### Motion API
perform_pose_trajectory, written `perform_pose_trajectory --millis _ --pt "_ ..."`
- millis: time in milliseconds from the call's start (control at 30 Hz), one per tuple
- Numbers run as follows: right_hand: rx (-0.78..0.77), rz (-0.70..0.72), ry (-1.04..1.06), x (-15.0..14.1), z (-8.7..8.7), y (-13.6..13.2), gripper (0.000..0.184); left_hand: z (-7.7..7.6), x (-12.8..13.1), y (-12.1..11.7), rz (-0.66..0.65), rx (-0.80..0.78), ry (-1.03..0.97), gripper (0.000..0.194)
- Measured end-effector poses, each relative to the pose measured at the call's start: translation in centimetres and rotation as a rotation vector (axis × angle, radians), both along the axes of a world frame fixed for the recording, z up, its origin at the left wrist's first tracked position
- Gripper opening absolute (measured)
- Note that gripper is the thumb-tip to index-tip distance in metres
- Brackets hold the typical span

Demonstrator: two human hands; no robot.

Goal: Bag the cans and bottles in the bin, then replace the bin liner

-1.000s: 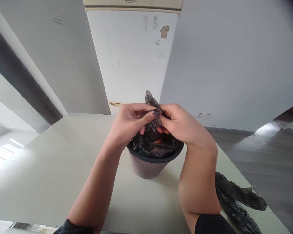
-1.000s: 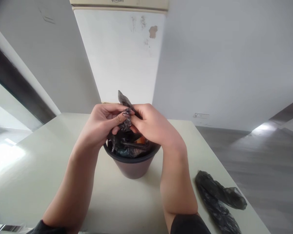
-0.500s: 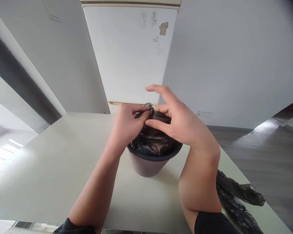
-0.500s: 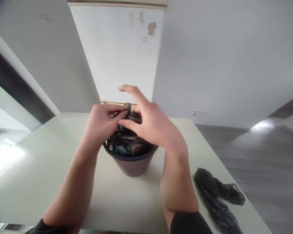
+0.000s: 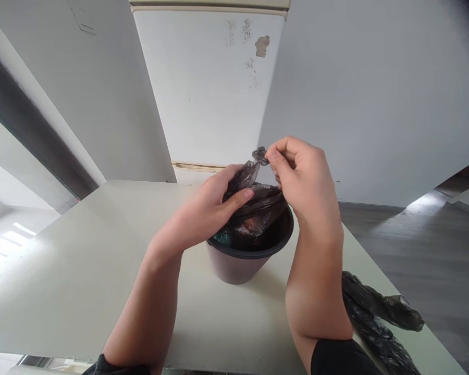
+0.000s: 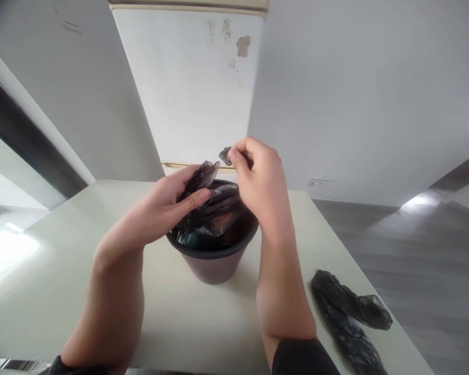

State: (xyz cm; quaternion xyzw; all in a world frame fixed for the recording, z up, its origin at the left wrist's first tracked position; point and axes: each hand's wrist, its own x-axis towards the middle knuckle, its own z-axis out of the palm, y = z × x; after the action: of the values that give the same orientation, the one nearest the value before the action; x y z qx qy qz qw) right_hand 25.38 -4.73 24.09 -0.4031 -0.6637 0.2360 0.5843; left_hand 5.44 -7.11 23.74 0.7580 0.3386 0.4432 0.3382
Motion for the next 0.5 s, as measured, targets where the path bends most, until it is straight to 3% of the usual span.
perform_pose_trajectory --millis 167,333,500 --pt "-0.088 0.057 -0.006 -0.1 -0.4 0.3 0.019 -0.4 0.4 0.5 0.133 0.065 -0.168 0.019" --pt "-0.148 0.153 0.022 -1.1 -0.1 -0.4 0.013 -1.0 0.5 1.4 0.136 -0.087 -0.455 0.021" --pt "-0.134 0.11 0.034 -1.1 -0.1 -0.3 0.015 -1.2 0.4 1.6 0.119 -0.131 -0.583 0.015"
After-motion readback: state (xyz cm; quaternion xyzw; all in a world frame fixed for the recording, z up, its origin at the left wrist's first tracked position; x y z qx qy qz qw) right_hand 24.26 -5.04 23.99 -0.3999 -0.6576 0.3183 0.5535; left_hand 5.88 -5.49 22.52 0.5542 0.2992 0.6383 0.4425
